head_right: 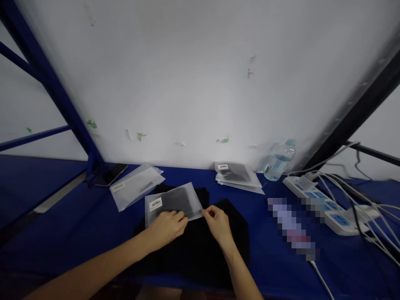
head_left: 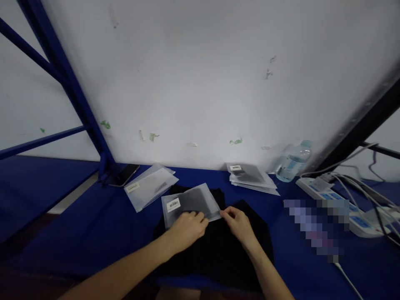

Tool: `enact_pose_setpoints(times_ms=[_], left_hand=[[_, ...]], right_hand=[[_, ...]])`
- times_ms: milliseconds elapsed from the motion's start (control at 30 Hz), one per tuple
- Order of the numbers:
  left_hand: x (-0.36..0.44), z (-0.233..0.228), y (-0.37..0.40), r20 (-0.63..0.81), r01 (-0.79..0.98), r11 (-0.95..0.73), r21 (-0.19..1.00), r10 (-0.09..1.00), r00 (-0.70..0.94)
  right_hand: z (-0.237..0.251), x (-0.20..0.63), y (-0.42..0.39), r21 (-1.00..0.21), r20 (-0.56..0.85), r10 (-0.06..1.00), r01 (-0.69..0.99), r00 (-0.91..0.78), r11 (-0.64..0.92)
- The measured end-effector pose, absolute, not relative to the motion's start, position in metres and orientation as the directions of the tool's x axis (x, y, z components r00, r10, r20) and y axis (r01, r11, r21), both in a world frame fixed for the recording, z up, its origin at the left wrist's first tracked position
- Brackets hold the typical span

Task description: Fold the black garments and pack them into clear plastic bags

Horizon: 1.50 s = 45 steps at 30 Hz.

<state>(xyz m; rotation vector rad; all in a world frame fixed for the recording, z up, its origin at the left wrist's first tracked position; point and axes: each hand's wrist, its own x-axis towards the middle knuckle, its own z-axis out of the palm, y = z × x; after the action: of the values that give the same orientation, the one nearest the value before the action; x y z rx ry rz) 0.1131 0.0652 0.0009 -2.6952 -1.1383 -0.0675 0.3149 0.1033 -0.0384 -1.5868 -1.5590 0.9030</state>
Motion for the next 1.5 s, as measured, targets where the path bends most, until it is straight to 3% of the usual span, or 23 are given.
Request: enact_pose_setpoints(times_ms=[200,300,433,567,733,867,1000,1167,1367,1500], left_hand=[[0.040,0.001,0.034,0.058,0.776,-0.605,-0.177,0.781,0.622],[0.023,0.002,0.028,0.071,0.837,-0.541,-0.078,0.835,0.546],[0.018,-0.001,0.029,0.144,0.916,-0.394,0.082,0.914,0.380],[0.019,-0.011,0.034,0.127,0.916,-0.343,0.208,0.938,0.322],[0.018,-0.018,0.035,0.136,0.886,-0.344,0.312,0.939,0.317],[0.014,-0.029,0.033,0.240,0.885,-0.342,0.316,0.931,0.274],[0.006,-0.047,0.032,0.343,0.885,-0.359,0.297,0.905,0.251],[-0.002,-0.061,0.033,0.352,0.875,-0.395,0.282,0.890,0.288],[-0.002,-0.067,0.034,0.372,0.887,-0.367,0.282,0.893,0.251],[0.001,-0.064,0.033,0.346,0.890,-0.363,0.277,0.902,0.260]], right_hand=[[-0.038,0.315,0.100,-0.871,-0.037,0.999,0.489,0.004,-0.034],[-0.026,0.315,0.097,-0.868,-0.064,0.998,0.495,-0.015,-0.049],[-0.006,0.311,0.103,-0.840,-0.002,0.999,0.542,-0.047,0.024],[0.001,0.295,0.122,-0.856,-0.010,0.996,0.516,-0.094,0.040],[-0.009,0.274,0.137,-0.896,-0.057,0.977,0.441,-0.208,0.041],[-0.010,0.288,0.140,-0.931,-0.015,0.968,0.356,-0.252,0.078],[0.006,0.349,0.158,-0.964,0.110,0.988,0.231,-0.107,0.132],[0.019,0.444,0.209,-0.942,0.222,0.945,0.304,0.238,0.145],[-0.001,0.479,0.254,-0.833,0.256,0.876,0.553,0.408,-0.013],[-0.006,0.464,0.258,-0.680,0.433,0.798,0.733,0.418,-0.015]])
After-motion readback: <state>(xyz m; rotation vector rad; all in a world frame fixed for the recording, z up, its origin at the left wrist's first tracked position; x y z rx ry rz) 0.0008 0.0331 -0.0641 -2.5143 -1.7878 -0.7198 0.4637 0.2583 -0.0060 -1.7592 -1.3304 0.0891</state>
